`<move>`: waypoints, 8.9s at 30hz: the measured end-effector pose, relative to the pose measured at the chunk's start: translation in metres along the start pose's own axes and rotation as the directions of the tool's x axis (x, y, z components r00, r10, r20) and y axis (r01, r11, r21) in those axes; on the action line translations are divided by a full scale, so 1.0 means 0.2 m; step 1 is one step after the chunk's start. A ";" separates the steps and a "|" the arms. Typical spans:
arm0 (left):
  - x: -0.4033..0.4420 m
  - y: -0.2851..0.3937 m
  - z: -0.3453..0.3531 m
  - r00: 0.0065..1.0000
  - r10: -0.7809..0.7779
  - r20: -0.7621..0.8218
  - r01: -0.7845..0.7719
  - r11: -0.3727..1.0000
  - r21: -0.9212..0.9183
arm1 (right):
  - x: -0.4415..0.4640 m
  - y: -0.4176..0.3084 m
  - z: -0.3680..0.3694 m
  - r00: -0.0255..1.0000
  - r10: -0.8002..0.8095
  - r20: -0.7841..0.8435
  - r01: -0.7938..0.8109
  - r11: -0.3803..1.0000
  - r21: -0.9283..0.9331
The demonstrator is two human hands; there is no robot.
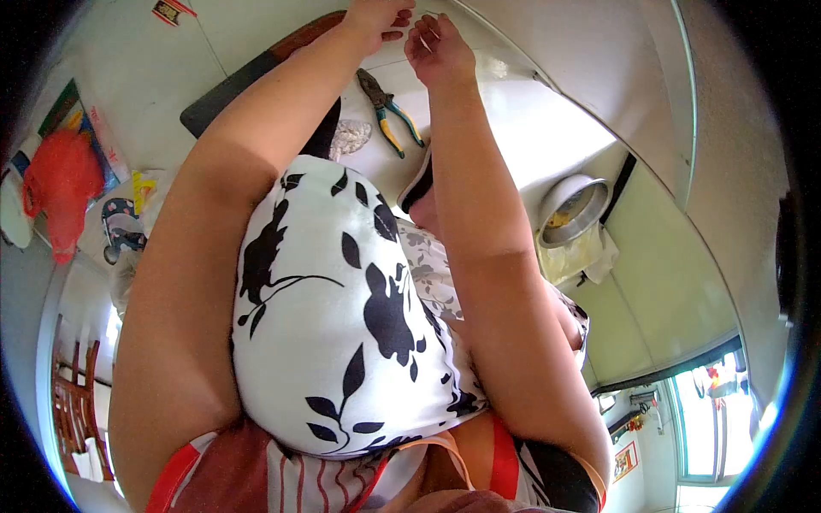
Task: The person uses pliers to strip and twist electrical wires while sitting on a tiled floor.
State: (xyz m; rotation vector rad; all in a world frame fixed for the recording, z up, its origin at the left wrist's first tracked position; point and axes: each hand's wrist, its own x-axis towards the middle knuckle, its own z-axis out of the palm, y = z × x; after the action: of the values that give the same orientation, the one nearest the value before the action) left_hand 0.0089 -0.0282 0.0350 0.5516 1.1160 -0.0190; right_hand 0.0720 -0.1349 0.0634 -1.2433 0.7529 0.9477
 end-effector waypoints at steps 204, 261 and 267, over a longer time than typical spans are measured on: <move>0.10 -0.17 0.02 0.919 0.087 0.384 -0.193 0.949 0.248 | 0.21 -0.15 -0.15 0.768 -0.447 0.458 0.560 0.123 -0.819; 0.16 0.02 0.09 0.988 -0.101 0.113 0.080 0.980 0.184 | 0.01 -0.04 -0.06 0.331 -0.629 0.703 0.613 -0.424 -0.667; 0.04 0.06 0.08 0.976 -0.074 0.205 0.062 0.996 0.063 | 0.03 -0.10 -0.06 0.323 -0.562 0.762 0.545 -0.548 -0.635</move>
State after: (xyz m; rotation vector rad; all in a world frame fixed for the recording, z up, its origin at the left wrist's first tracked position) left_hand 0.0293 -0.0235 0.0384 0.5482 0.9326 -0.1643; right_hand 0.0932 -0.1467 0.0640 -2.4823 -1.2142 0.1035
